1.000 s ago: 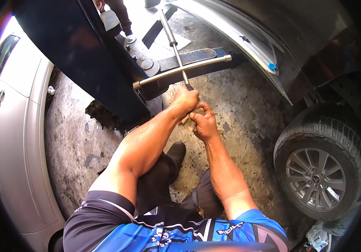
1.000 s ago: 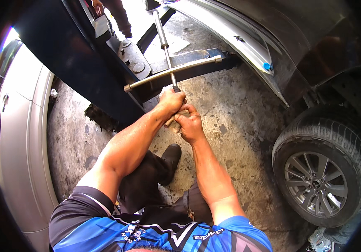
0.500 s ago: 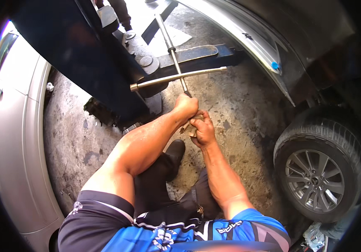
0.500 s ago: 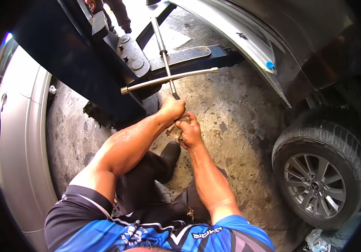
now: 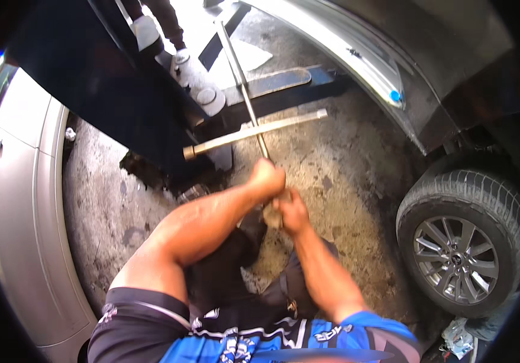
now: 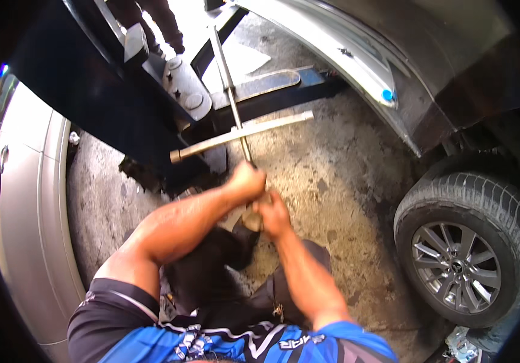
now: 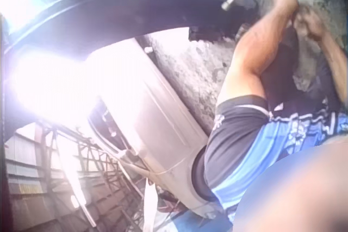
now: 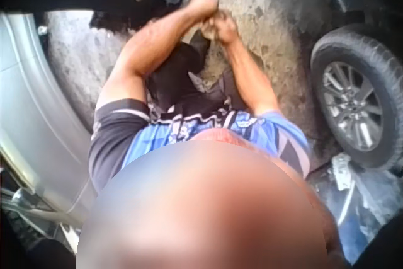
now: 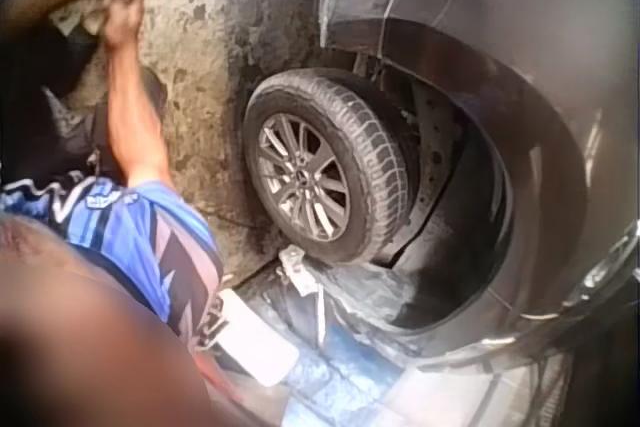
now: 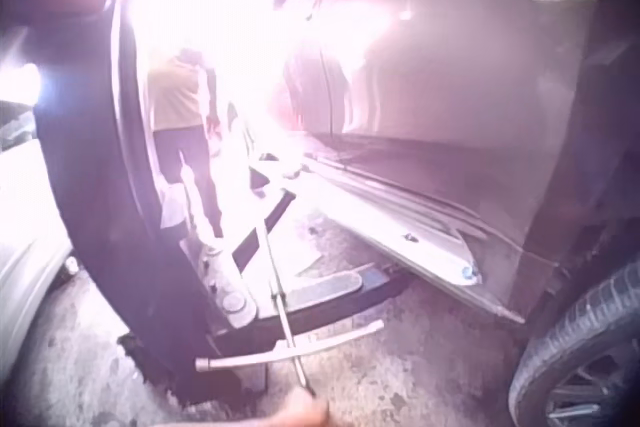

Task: Loosening lug nuts and preparing to lift the vehicle to remove a wheel.

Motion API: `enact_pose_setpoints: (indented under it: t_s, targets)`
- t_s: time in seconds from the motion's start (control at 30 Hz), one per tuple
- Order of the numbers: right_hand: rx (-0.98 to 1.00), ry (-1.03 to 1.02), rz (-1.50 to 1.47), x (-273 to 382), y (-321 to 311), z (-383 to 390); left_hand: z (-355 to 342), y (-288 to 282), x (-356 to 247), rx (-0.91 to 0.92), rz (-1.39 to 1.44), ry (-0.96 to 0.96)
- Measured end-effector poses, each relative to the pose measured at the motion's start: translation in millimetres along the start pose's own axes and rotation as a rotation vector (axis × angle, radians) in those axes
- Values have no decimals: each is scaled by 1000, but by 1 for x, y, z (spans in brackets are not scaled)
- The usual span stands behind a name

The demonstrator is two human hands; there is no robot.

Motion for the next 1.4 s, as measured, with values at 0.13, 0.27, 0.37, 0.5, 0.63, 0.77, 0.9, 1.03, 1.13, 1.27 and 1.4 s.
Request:
enact_pose_setpoints:
  t_s: [0.13,0.27,0.37,0.5,0.63,0.77,0.9,1.03,1.13,1.27,1.4]
  targets:
    - [272,-75,-243,-11,-27,14,19,29,10,97,364,-201]
    - [336,-101,-307,-4,-23,-7,-11,35,12,145,230,-189]
    - [298,-117,-358,7,-11,-26,-34,25,7,99,257,-204]
    - [304,-129,-372,21,-1,-51,-52,4,-10,73,187,-195]
    - [298,-108,-403,38,4,-65,-60,-10,-24,62,163,-224]
    - [235,-51,-370,36,5,-44,-47,-3,-17,146,189,-316]
    - [60,109,-289,1,1,-26,-32,7,7,155,37,-155]
    - [240,-52,-377,-11,7,-42,-38,10,31,112,268,-298]
    - [302,-19,-431,-4,12,-57,-58,4,29,9,317,-247]
    - [290,-44,-412,16,16,-67,-69,-4,17,17,327,-213]
    - [-53,185,-215,-2,3,-32,-37,6,12,289,-125,-19]
Point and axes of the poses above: each hand's wrist, its own z-axis away from the middle knuckle, its own y-axis out of the palm, x = y × z, the point moved 3 cm from there along -z, towards the middle knuckle, and after that the axes turned 5 degrees about y, right-handed, at the moved point
